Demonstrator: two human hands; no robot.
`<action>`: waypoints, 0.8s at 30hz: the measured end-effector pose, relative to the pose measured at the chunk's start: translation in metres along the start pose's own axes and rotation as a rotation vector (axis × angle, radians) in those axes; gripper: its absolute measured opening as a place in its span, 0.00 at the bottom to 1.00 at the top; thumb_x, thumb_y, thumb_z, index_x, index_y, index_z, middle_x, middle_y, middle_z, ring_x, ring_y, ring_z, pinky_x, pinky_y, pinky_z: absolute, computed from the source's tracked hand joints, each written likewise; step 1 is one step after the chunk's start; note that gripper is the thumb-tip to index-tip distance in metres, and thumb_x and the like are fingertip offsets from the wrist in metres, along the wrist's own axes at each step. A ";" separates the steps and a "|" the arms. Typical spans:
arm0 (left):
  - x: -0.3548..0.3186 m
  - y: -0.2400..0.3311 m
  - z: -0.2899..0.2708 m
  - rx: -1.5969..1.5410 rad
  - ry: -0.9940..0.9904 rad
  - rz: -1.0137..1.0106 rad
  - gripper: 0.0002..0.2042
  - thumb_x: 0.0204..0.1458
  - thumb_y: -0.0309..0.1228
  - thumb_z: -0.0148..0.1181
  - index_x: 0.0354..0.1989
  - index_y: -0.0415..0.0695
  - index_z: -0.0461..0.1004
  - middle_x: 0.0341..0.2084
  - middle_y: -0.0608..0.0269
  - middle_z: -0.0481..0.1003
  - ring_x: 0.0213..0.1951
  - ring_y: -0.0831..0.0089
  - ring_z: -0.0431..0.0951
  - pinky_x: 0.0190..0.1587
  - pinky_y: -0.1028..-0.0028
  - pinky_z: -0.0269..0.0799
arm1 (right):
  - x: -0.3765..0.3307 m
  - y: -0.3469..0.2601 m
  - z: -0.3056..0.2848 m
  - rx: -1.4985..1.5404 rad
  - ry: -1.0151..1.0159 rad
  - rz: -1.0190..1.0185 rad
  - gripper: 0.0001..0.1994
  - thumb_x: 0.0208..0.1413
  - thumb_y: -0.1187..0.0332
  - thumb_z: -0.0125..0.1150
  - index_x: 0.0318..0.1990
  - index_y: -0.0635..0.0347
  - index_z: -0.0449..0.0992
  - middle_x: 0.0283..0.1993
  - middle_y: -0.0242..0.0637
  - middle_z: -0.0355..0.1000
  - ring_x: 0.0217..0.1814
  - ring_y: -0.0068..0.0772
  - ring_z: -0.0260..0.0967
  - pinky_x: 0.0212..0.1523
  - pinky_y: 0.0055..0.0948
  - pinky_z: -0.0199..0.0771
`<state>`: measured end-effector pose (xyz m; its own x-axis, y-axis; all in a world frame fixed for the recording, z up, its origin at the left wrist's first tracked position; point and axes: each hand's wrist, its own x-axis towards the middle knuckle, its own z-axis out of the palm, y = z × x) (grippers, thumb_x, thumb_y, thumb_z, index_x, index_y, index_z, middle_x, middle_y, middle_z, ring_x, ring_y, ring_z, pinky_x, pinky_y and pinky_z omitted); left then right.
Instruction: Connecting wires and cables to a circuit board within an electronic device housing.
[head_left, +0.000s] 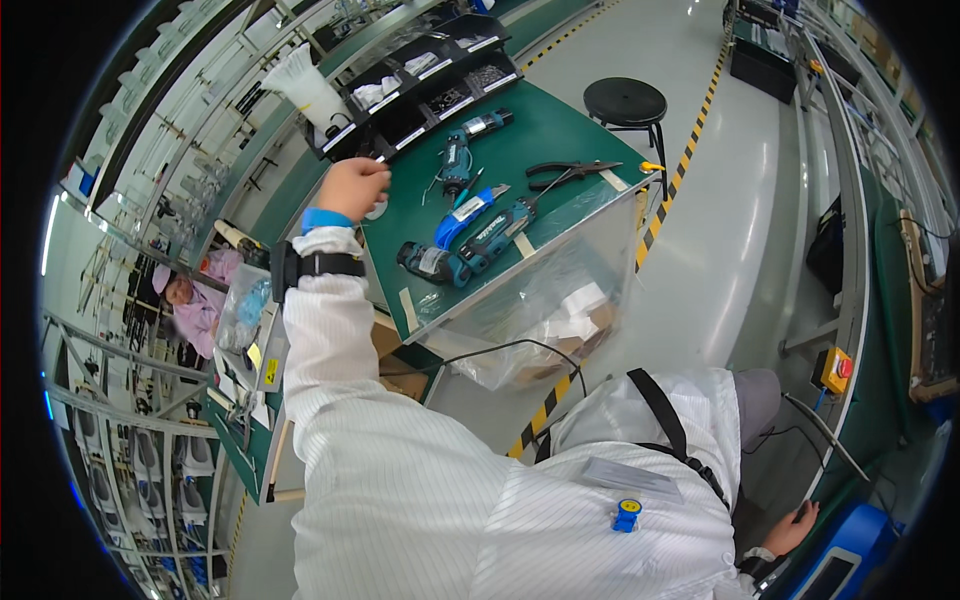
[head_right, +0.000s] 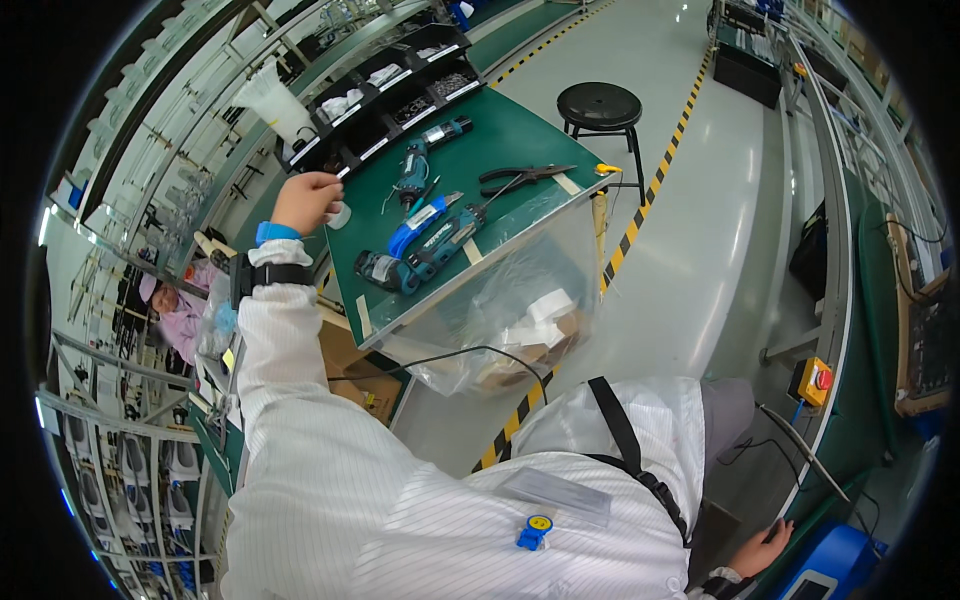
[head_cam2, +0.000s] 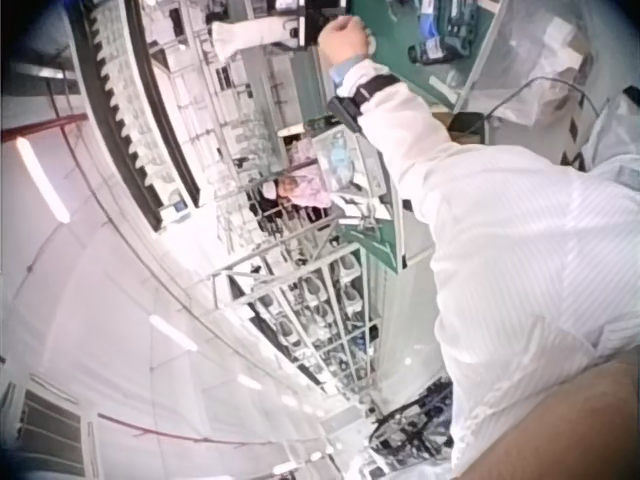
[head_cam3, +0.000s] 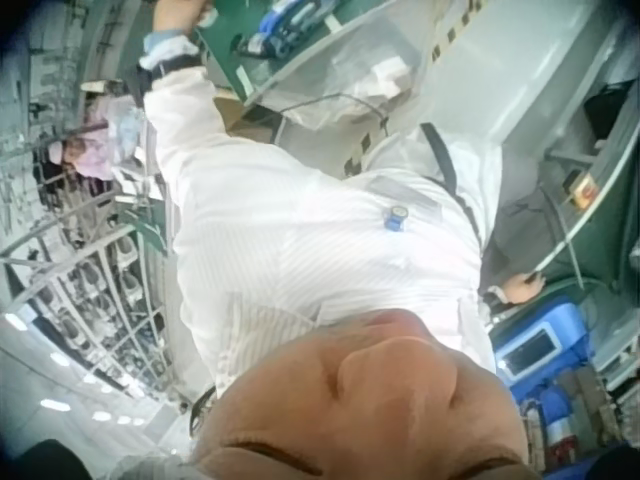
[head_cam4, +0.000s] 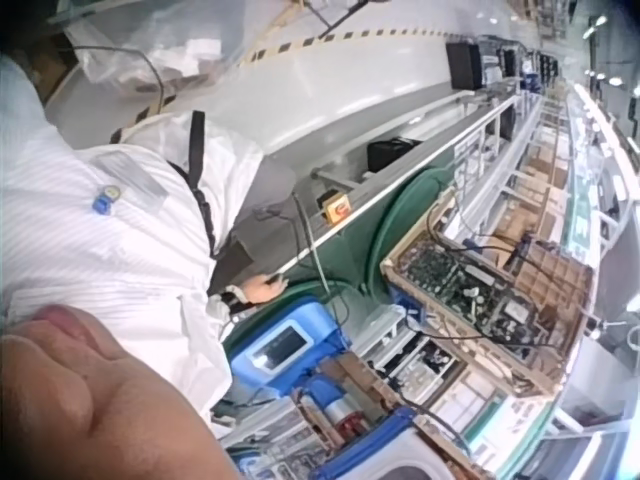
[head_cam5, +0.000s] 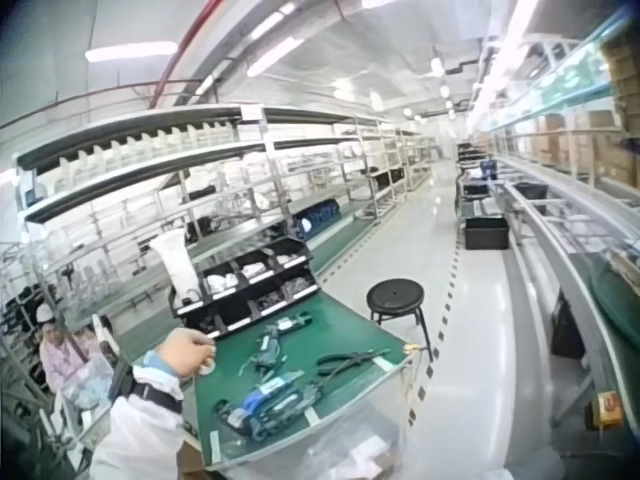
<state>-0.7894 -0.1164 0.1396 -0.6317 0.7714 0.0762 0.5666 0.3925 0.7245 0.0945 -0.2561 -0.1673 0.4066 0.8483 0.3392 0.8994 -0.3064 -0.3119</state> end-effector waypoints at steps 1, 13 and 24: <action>-0.015 0.017 0.012 -0.023 -0.028 0.071 0.11 0.50 0.28 0.61 0.40 0.35 0.79 0.27 0.59 0.80 0.26 0.74 0.79 0.28 0.76 0.74 | -0.002 -0.005 -0.005 0.037 -0.009 0.014 0.18 0.56 0.74 0.49 0.53 0.70 0.72 0.65 0.52 0.63 0.69 0.51 0.57 0.67 0.41 0.57; -0.252 0.225 0.316 -0.365 -1.341 0.893 0.09 0.55 0.29 0.61 0.41 0.37 0.79 0.29 0.60 0.80 0.31 0.79 0.76 0.35 0.75 0.72 | -0.045 -0.084 -0.076 0.597 0.096 0.532 0.14 0.57 0.77 0.53 0.51 0.68 0.76 0.48 0.39 0.76 0.50 0.29 0.72 0.53 0.27 0.70; -0.414 0.223 0.564 0.170 -2.316 0.753 0.09 0.59 0.25 0.56 0.45 0.33 0.76 0.34 0.57 0.81 0.36 0.73 0.80 0.40 0.75 0.77 | -0.218 -0.077 -0.072 0.831 0.693 1.224 0.09 0.61 0.74 0.53 0.45 0.69 0.75 0.37 0.38 0.76 0.34 0.24 0.74 0.37 0.23 0.75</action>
<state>-0.1027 -0.0659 -0.1173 0.8675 -0.2262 -0.4430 0.4166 -0.1562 0.8956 -0.0519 -0.4484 -0.1534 0.9680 -0.1274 -0.2161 -0.2307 -0.1141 -0.9663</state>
